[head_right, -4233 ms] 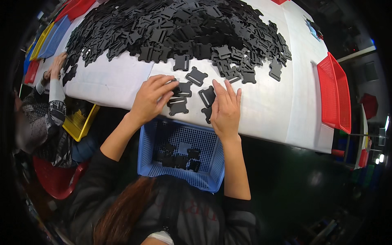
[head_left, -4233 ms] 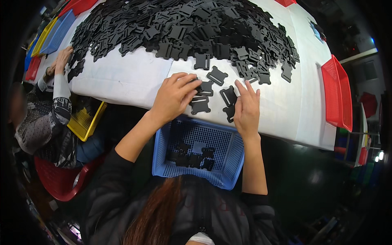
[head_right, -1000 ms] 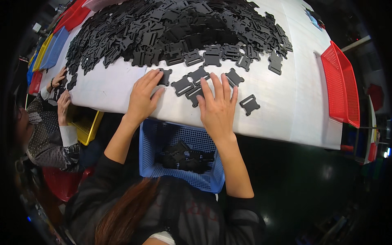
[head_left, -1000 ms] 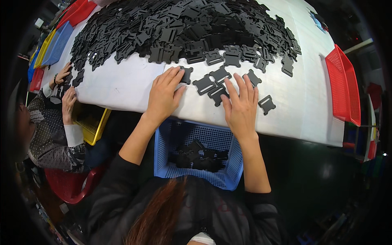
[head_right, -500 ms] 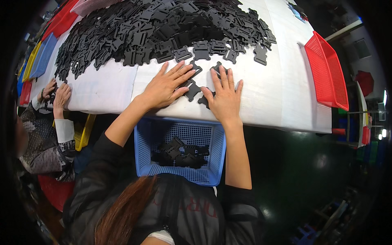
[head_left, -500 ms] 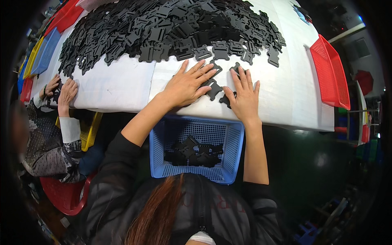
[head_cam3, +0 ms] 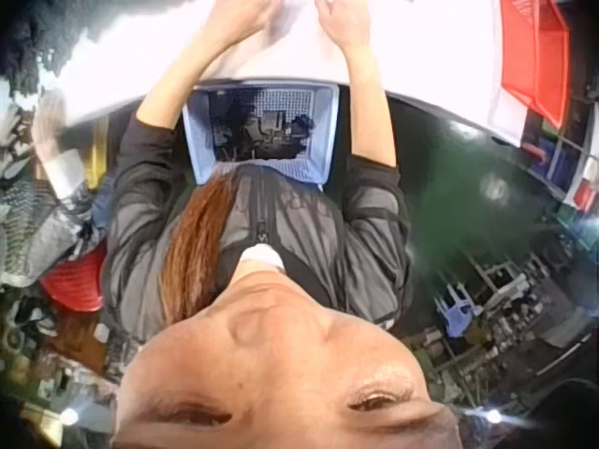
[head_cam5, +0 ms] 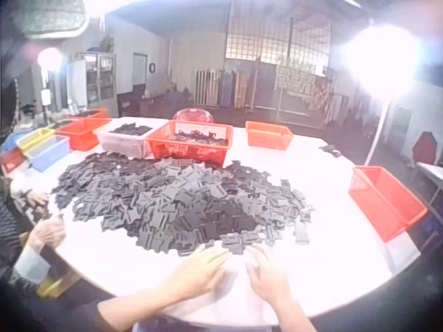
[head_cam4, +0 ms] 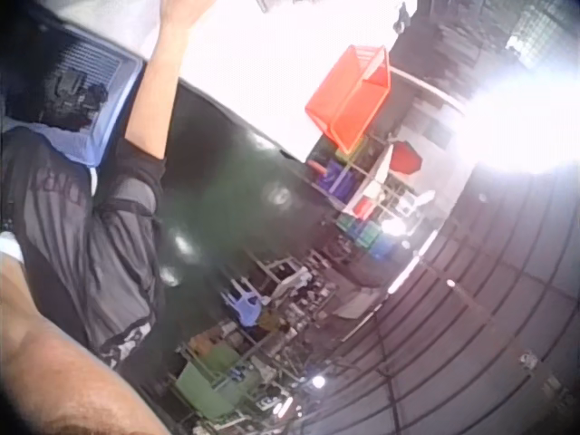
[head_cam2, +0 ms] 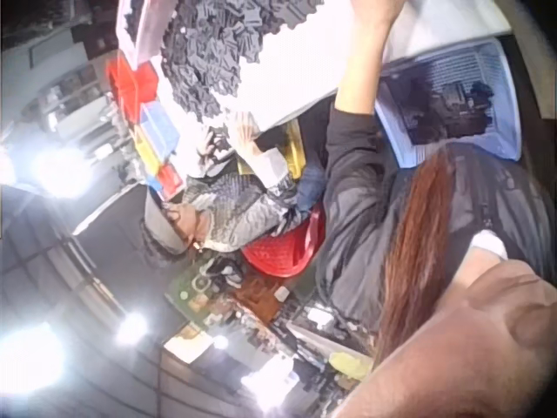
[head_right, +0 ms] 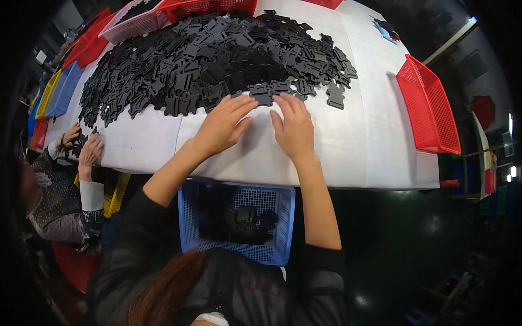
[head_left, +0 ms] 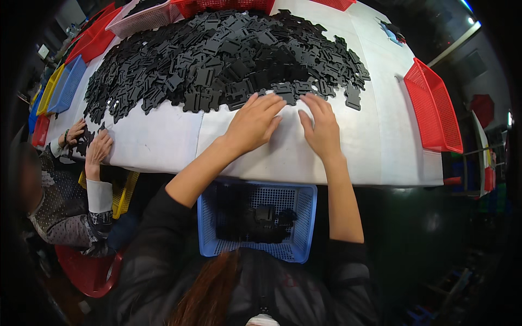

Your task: The person dumps plastic parts from a basket onto the table, sets down a basket, and sorts through the plastic parts by hand, placing selected pieces into the basket.

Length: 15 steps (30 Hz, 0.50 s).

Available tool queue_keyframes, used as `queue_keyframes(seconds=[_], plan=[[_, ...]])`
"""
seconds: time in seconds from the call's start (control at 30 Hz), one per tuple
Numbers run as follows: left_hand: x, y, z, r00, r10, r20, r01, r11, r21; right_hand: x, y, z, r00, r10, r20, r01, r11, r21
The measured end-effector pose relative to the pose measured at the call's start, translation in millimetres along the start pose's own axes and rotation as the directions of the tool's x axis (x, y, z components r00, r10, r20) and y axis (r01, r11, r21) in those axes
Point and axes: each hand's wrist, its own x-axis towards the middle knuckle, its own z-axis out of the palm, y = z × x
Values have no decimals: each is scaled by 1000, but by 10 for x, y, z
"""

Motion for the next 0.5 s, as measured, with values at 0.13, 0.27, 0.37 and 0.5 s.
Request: queue_keyframes(seconds=[0.13, 0.27, 0.37, 0.5], plan=[[328, -212, 608, 994, 104, -39, -90, 959, 269, 213, 567, 159, 994, 46, 98, -19, 964, -264], [-174, -47, 316, 990, 71, 126, -102, 960, 260, -43, 426, 31, 974, -75, 212, 143, 934, -328], [-408, 101, 123, 985, 25, 169, -40, 996, 85, -361, 351, -97, 965, -173, 199, 236, 905, -355], [-53, 14, 248, 997, 80, -7, -79, 992, 96, -431, 212, -295, 971, -198, 136, 237, 882, -406]])
